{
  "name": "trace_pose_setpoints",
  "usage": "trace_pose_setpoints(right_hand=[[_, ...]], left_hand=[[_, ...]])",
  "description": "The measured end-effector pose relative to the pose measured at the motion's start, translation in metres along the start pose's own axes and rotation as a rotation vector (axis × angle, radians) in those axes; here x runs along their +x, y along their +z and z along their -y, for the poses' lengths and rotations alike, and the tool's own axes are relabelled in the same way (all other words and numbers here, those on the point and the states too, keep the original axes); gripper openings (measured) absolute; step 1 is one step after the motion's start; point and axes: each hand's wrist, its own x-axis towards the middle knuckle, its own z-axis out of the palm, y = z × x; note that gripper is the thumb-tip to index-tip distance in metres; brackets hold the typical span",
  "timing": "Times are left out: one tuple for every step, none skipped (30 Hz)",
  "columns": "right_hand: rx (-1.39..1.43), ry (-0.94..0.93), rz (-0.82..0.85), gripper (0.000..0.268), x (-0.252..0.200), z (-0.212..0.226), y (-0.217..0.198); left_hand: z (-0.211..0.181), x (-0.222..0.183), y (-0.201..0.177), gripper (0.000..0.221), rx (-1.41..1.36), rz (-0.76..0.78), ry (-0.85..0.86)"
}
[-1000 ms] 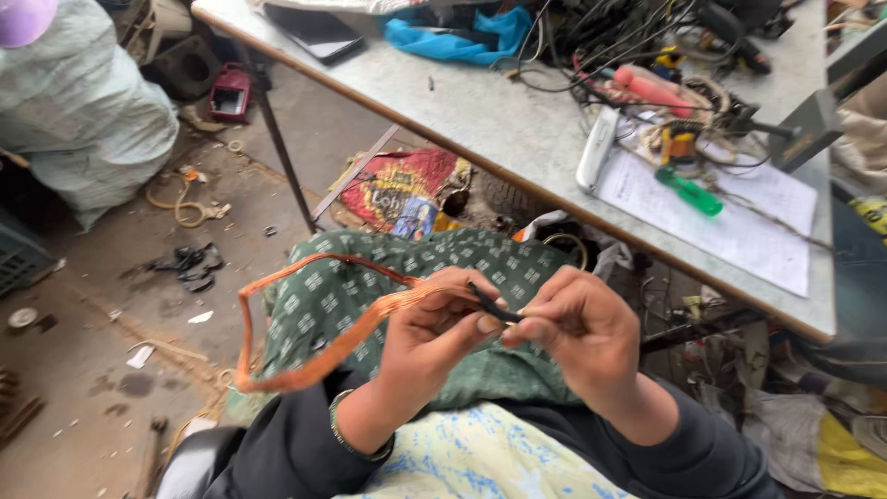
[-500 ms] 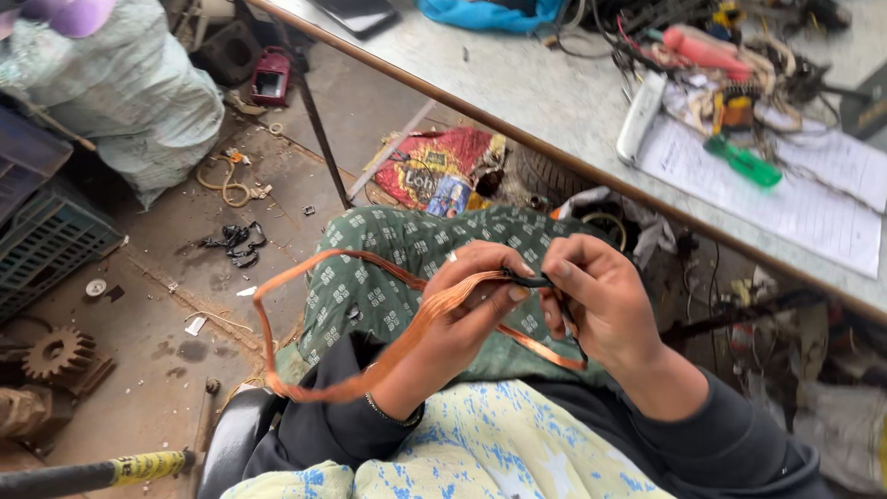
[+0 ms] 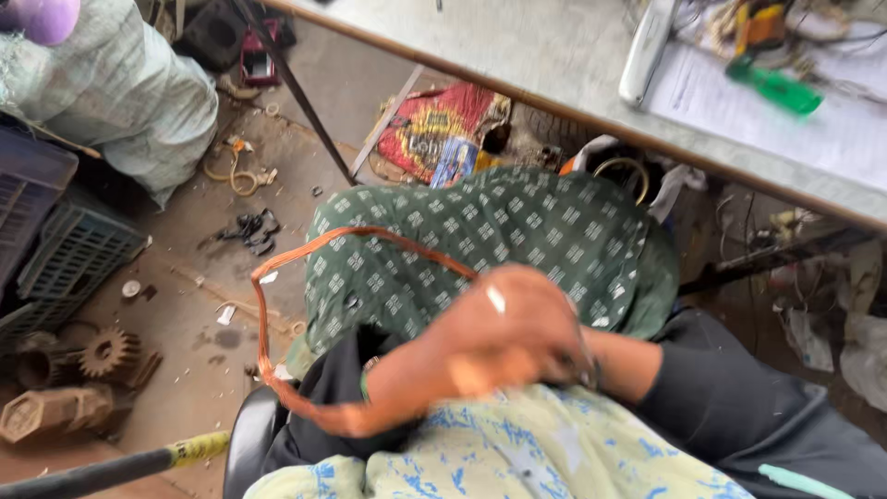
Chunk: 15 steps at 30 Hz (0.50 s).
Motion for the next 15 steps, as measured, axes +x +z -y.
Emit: trace_pose_setpoints(right_hand=[[-0.138,-0.018,-0.013,0.024,0.003,0.006,-0.01],[-0.28,-0.035,-0.028,0.027,0.005,0.015,-0.017],[-0.432,-0.061,-0.045,0.03,0.006,0.03,-0.022],[-0.54,-0.089,-0.02,0.033,0.001,0.046,-0.026],[-0.633,-0.107,-0.006,0.036,-0.013,0.056,-0.027],[-0.704,-0.122,0.015,0.039,-0.031,0.065,-0.026],[-0.644,-0.143,0.063,0.039,-0.052,0.073,-0.024],[-0.583,-0.163,0.111,0.04,-0.071,0.082,-0.02],[-0.521,-0.182,0.156,0.041,-0.087,0.09,-0.014],[-0.594,-0.333,0.171,0.038,-0.093,0.094,-0.006],[-0.663,-0.484,0.185,0.035,-0.093,0.091,0.005],[-0.731,-0.636,0.2,0.033,-0.093,0.089,0.011],[-0.713,-0.519,0.197,0.028,-0.094,0.09,0.013],[-0.695,-0.402,0.194,0.024,-0.095,0.09,0.012],[-0.68,-0.285,0.198,0.021,-0.095,0.089,0.01]], left_hand=[[0.002,0.005,-0.002,0.014,-0.015,-0.034,0.046],[-0.004,0.005,-0.007,0.013,-0.031,-0.064,0.082],[-0.009,0.005,-0.01,0.013,-0.03,-0.088,0.118],[-0.013,0.007,-0.012,0.013,-0.028,-0.095,0.143],[-0.015,0.007,-0.012,0.013,-0.037,-0.097,0.157],[-0.016,0.008,-0.013,0.012,-0.05,-0.095,0.167],[-0.016,0.011,-0.013,0.012,-0.069,-0.085,0.172],[-0.015,0.013,-0.014,0.012,-0.087,-0.077,0.178],[-0.013,0.015,-0.013,0.014,-0.146,-0.061,0.16],[-0.013,0.015,-0.013,0.018,-0.135,-0.041,0.163],[-0.014,0.012,-0.015,0.023,-0.122,-0.022,0.163],[-0.015,0.011,-0.015,0.028,-0.11,-0.003,0.163],[-0.014,0.013,-0.016,0.029,-0.082,0.015,0.167],[-0.013,0.015,-0.017,0.031,-0.054,0.033,0.171],[-0.014,0.016,-0.019,0.029,0.014,0.05,0.185]])
